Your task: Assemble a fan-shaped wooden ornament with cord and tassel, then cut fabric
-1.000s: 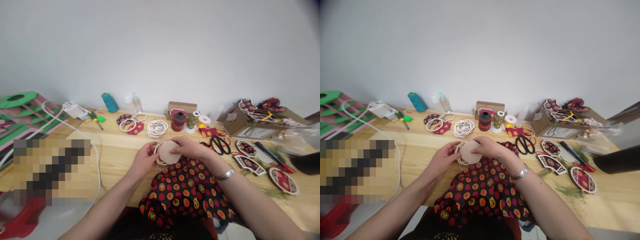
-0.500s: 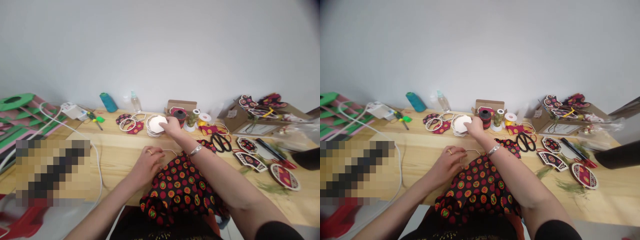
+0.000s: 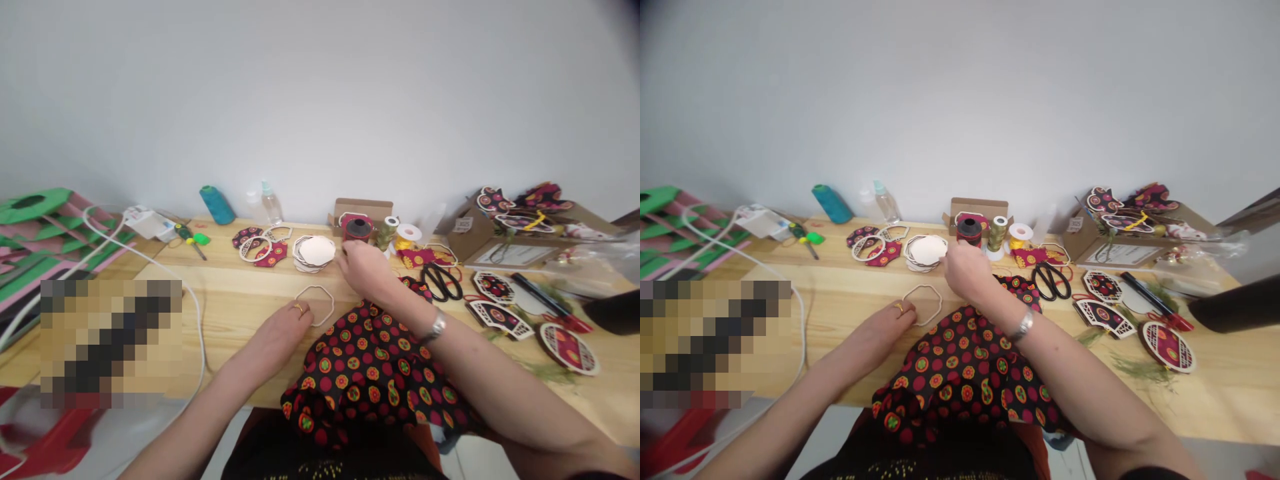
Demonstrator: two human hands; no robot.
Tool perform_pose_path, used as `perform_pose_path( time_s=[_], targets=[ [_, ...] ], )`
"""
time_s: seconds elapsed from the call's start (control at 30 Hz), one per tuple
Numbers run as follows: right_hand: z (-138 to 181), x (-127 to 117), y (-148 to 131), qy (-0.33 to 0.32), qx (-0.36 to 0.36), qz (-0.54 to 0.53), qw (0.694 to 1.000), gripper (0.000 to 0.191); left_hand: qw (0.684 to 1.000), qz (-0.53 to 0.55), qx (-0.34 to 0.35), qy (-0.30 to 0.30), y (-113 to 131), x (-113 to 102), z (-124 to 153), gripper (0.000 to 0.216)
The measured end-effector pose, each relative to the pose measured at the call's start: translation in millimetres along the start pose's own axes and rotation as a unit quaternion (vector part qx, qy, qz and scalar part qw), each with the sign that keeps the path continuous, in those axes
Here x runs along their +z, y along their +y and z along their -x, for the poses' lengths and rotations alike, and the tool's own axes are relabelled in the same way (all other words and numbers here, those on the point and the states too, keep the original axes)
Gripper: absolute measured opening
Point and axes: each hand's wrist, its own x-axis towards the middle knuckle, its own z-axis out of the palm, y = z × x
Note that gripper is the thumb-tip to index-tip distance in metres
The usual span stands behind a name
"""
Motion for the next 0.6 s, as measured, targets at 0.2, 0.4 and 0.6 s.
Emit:
perform_pose_path(
  time_s=[0.2,0.4,0.6],
  targets=[
    [84,-5,41,-0.016,0.001,0.007,1.000,0.021,0.989,-0.086,-0.013,0.121,5,2,-2,0.032],
    [131,28,69,0.059,-0.007,-0.045,0.997,0.022,0.978,-0.147,-0.062,0.133,16,-20,-56,0.025],
    [144,36,79,0.106,-0.016,-0.098,0.989,0.022,0.966,-0.186,-0.150,0.100,2,-27,-92,0.031]
  ],
)
